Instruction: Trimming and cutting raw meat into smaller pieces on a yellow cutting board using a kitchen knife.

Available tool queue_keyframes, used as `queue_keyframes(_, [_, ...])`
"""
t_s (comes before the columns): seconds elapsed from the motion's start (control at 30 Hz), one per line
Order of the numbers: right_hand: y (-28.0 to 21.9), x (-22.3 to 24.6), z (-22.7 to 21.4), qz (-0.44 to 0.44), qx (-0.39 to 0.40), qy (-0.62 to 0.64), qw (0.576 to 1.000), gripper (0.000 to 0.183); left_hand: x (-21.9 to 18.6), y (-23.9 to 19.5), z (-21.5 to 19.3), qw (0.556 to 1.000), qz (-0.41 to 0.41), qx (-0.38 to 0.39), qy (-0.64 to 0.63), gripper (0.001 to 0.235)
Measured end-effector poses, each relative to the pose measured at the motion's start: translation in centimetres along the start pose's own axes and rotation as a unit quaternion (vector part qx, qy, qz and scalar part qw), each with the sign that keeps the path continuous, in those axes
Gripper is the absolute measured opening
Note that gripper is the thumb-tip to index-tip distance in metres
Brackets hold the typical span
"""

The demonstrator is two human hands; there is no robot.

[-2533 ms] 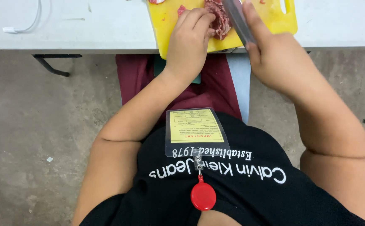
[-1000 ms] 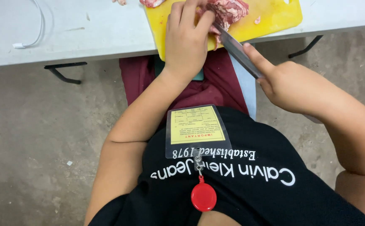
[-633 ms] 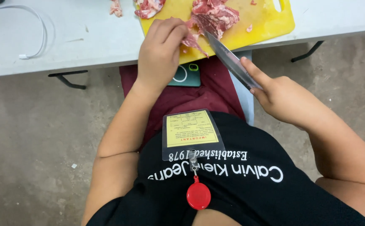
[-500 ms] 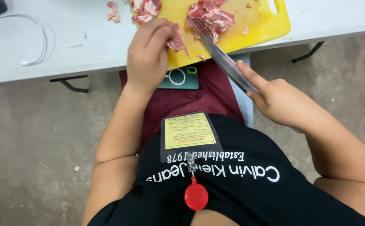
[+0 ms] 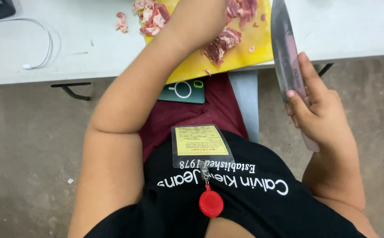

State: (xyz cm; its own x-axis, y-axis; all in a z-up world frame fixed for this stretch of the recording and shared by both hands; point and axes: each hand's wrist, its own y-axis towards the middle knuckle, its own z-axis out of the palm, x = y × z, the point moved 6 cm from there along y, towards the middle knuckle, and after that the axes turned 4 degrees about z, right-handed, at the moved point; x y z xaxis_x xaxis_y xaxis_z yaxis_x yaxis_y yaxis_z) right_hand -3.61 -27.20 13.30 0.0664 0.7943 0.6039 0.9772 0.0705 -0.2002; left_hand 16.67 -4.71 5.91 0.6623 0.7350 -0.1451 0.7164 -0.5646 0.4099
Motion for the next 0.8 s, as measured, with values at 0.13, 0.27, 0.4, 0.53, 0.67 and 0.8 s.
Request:
queue_keyframes(0.13, [0.9, -0.8, 0.7, 0.056, -0.030, 0.087, 0.994, 0.073, -3.7, -3.5, -6.7, 0.986, -0.041, -0.009, -0.158, 0.043])
queue_keyframes(0.27, [1.9, -1.8, 2.2, 0.011, -0.071, 0.161, 0.984, 0.072, -4.6, -6.5, -4.3, 0.984, -0.163, 0.015, -0.066, 0.092])
queue_keyframes(0.4, [2.5, -2.6, 3.6, -0.031, -0.079, 0.170, 0.982, 0.070, -4.4, -7.3, -5.1, 0.969, -0.173, -0.036, -0.173, 0.074])
queue_keyframes(0.53, [3.0, -2.7, 3.6, -0.091, -0.080, 0.079, 0.989, 0.069, -2.8, -6.9, -8.1, 0.927, -0.050, -0.077, -0.364, 0.056])
queue_keyframes(0.67, [3.0, -2.9, 4.1, -0.076, -0.071, 0.099, 0.990, 0.068, -0.8, -8.0, -8.7, 0.911, -0.075, 0.089, -0.395, 0.074])
queue_keyframes(0.8, [3.1, -2.9, 4.5, -0.066, -0.063, 0.096, 0.991, 0.069, -0.2, -8.6, -7.7, 0.938, -0.117, 0.005, -0.328, 0.077])
